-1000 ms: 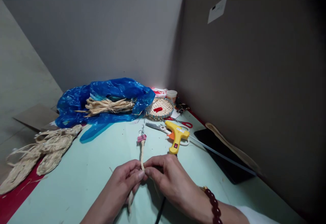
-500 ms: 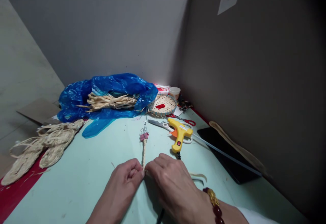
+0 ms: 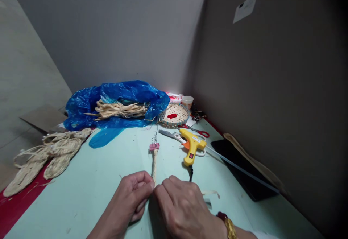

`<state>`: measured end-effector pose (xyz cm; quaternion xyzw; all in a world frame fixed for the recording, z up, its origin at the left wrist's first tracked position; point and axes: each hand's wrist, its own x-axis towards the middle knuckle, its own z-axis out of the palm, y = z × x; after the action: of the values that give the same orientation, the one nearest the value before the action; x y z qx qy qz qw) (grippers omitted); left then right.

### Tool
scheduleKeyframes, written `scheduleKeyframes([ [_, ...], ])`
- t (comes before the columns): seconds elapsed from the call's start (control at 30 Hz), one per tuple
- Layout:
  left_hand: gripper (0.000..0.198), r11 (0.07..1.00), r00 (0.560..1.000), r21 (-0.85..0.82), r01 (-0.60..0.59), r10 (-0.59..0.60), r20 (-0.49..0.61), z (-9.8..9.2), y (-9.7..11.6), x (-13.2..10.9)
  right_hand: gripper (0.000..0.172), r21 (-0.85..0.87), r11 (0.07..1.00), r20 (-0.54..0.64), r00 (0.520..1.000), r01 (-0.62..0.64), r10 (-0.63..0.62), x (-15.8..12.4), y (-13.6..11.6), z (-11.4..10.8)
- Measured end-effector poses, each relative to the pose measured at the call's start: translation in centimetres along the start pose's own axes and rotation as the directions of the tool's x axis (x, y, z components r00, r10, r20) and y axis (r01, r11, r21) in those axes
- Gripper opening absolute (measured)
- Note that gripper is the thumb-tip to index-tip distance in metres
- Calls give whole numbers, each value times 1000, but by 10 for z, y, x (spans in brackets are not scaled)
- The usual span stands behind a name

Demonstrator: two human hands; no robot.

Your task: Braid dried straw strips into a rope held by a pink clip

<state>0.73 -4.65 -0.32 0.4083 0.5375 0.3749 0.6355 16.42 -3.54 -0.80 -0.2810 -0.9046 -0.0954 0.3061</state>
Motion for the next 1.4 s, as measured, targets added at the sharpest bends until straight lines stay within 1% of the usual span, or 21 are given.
scheduleKeyframes([
  [0.1, 27, 997, 999, -51, -49, 50, 15, 0, -3, 2, 25, -72, 994, -67, 994, 79, -84, 1, -1, 1],
  [0.23, 31, 998, 998, 20, -61, 61, -17, 0, -4, 4, 27, -57, 993, -68, 992, 107, -110, 0, -4, 2],
  [0.3, 33, 998, 998, 28, -50, 51, -46, 0, -2, 2, 23, 61, 997, -16, 999, 46, -45, 3, -2, -5],
  [0.37, 33, 999, 997, 2, -47, 47, -53, 1, 0, -1, 23, 242, 958, 95, 987, -151, 131, 10, 5, -16],
  [0.4, 32, 999, 998, -13, -47, 46, -51, 1, 2, -2, 25, 337, 898, 183, 955, -283, 233, 14, 10, -22],
  [0.43, 32, 999, 998, -26, -45, 43, -50, 2, 3, -3, 30, 395, 808, 228, 899, -436, 374, 18, 16, -27],
  [0.47, 31, 998, 998, -36, -44, 42, -50, 3, 4, -4, 27, 454, 728, 260, 857, -515, 444, 21, 22, -31],
  [0.5, 30, 998, 998, -45, -43, 41, -48, 3, 4, -4, 25, 503, 656, 327, 827, -563, 458, 24, 28, -32],
  [0.53, 30, 998, 998, -50, -39, 37, -44, 4, 5, -4, 25, 552, 585, 407, 804, -595, 434, 26, 32, -31],
  [0.63, 29, 999, 999, -45, -22, 20, -37, 5, 5, -4, 27, 659, 320, 632, 732, -681, 255, 25, 35, -20],
  [0.73, 28, 999, 999, 27, -29, 30, -41, 4, 6, -3, 25, 660, 87, 713, 659, -746, 241, 22, 29, -9],
  [0.8, 28, 988, 997, 147, -50, 57, -43, 2, 9, -2, 21, 664, -1, 721, 640, -748, 265, 21, 26, -5],
  [0.87, 29, 949, 993, 304, -88, 107, -48, 1, 11, -4, 20, 680, -29, 707, 645, -732, 291, 20, 25, -4],
  [0.97, 32, 846, 978, 511, -151, 205, -50, 0, 15, -9, 21, 704, 12, 658, 658, -710, 365, 20, 24, -3],
  [1.1, 32, 682, 943, 713, -164, 320, -89, 3, 12, -18, 20, 722, 68, 592, 665, -689, 454, 20, 21, -3],
  [1.17, 30, 586, 889, 782, -211, 448, -96, 7, 4, -20, 20, 726, 74, 580, 666, -684, 469, 20, 19, -3],
  [1.23, 27, 454, 788, 832, -320, 615, -32, 10, -8, -19, 21, 737, 38, 592, 672, -675, 444, 20, 18, -4],
  [1.27, 26, 362, 716, 850, -382, 697, 25, 10, -14, -17, 21, 746, 7, 601, 677, -666, 425, 21, 19, -5],
  [1.3, 25, 245, 627, 867, -433, 773, 95, 10, -20, -15, 21, 751, -26, 611, 679, -660, 406, 21, 20, -6],
  [1.33, 22, 111, 522, 874, -473, 835, 176, 9, -24, -13, 21, 752, -54, 621, 678, -657, 394, 22, 20, -7],
  [1.4, 16, -158, 328, 848, -506, 874, 358, 5, -30, -11, 19, 748, -86, 632, 666, -658, 396, 24, 22, -9],
])
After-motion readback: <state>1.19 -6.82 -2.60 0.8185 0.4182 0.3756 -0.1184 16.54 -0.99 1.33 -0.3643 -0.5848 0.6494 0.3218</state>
